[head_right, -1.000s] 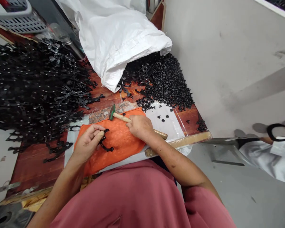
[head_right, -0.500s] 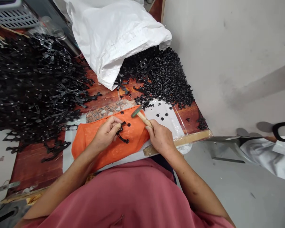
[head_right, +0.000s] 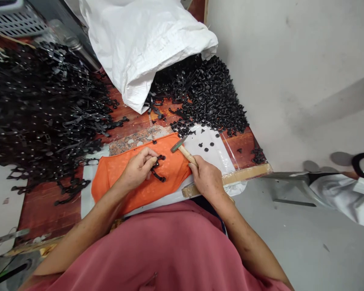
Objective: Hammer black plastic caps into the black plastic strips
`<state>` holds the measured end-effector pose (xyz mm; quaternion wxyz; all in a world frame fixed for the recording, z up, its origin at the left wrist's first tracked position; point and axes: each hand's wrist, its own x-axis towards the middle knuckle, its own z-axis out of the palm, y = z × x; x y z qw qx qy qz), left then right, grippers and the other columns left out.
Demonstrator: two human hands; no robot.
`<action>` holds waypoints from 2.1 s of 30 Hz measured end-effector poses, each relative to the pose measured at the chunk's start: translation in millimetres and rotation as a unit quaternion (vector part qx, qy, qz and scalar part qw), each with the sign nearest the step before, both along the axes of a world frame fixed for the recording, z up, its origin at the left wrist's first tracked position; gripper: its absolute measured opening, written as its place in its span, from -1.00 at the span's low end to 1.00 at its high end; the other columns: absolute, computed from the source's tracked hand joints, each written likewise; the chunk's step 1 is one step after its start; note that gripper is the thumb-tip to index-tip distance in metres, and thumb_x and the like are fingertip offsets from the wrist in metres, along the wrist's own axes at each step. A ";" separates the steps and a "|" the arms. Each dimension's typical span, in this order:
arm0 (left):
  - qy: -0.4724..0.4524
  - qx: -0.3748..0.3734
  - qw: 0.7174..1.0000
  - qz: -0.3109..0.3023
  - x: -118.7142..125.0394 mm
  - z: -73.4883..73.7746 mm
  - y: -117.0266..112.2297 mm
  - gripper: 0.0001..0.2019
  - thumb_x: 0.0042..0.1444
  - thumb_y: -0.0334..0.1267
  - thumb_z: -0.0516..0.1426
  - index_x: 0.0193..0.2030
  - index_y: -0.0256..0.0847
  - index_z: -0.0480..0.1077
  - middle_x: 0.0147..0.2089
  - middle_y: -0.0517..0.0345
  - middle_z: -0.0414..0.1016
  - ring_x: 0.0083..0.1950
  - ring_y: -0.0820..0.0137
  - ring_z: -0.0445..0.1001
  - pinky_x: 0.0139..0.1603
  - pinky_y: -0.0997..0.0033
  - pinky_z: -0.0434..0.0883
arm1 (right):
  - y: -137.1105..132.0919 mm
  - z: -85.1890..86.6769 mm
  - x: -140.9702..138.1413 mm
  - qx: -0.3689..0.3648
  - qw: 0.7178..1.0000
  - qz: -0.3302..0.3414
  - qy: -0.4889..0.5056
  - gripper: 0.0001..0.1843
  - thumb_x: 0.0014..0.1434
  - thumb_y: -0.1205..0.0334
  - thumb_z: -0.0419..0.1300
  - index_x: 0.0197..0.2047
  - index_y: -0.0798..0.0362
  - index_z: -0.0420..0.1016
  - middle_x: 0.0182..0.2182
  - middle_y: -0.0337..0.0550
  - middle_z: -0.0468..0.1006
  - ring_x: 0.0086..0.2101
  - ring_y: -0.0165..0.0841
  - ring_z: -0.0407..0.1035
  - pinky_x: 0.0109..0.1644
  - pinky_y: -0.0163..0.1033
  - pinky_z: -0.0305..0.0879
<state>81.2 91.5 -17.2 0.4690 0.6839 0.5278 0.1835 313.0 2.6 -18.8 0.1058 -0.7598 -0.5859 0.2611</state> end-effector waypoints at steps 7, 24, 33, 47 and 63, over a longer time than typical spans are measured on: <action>0.022 0.008 1.000 -0.001 -0.5 -4.0 1.7 -0.88 0.27 -0.16 0.04 -0.21 -0.11 0.32 -0.45 0.27 0.46 -0.44 0.41 0.45 -0.41 0.46 0.29 | -1.3 -2.9 1.7 0.016 1.000 -0.002 0.013 -0.70 0.42 0.07 0.03 0.07 -0.12 0.52 -0.33 -0.18 0.65 -0.33 -0.23 0.47 -0.34 -0.26 0.07; 0.080 0.055 0.993 -0.059 0.0 9.4 3.9 -0.90 0.25 -0.32 0.03 -0.13 -0.11 0.33 -0.26 0.15 0.56 -0.27 0.30 0.51 -0.23 0.34 0.34 | -7.6 23.5 -7.6 0.086 0.985 0.124 -0.087 -0.46 0.48 0.14 -0.01 0.48 -0.22 0.26 -0.22 -0.11 0.64 -0.36 -0.26 0.45 -0.36 -0.20 0.12; 0.061 0.053 0.996 -0.046 -0.5 4.5 2.4 -0.92 0.27 -0.29 0.03 -0.11 -0.11 0.24 -0.31 0.21 0.47 -0.35 0.38 0.43 -0.30 0.40 0.27 | -8.8 28.5 -8.3 0.175 0.961 0.147 -0.153 -0.48 0.48 0.23 -0.01 0.45 -0.14 0.30 -0.36 -0.21 0.58 -0.46 -0.36 0.38 -0.42 -0.22 0.06; 0.068 0.057 0.995 -0.054 -0.4 2.1 3.5 -0.96 0.26 -0.27 0.02 -0.18 -0.11 0.19 -0.33 0.22 0.43 -0.35 0.37 0.40 -0.29 0.39 0.24 | -9.5 25.1 -12.8 0.141 0.964 0.141 -0.178 -0.43 0.48 0.20 -0.06 0.51 -0.11 0.20 -0.31 -0.15 0.61 -0.43 -0.34 0.42 -0.40 -0.23 0.10; 0.160 0.097 0.978 -0.088 -28.0 50.1 20.6 -0.80 0.28 -0.19 -0.02 0.00 -0.12 0.27 -0.32 0.19 0.51 -0.31 0.30 0.49 -0.22 0.36 0.36 | -17.1 10.2 -2.0 0.102 0.989 0.105 -0.005 -0.45 0.48 0.16 0.00 0.49 -0.18 0.22 -0.03 -0.15 0.71 -0.16 -0.25 0.61 -0.10 -0.21 0.44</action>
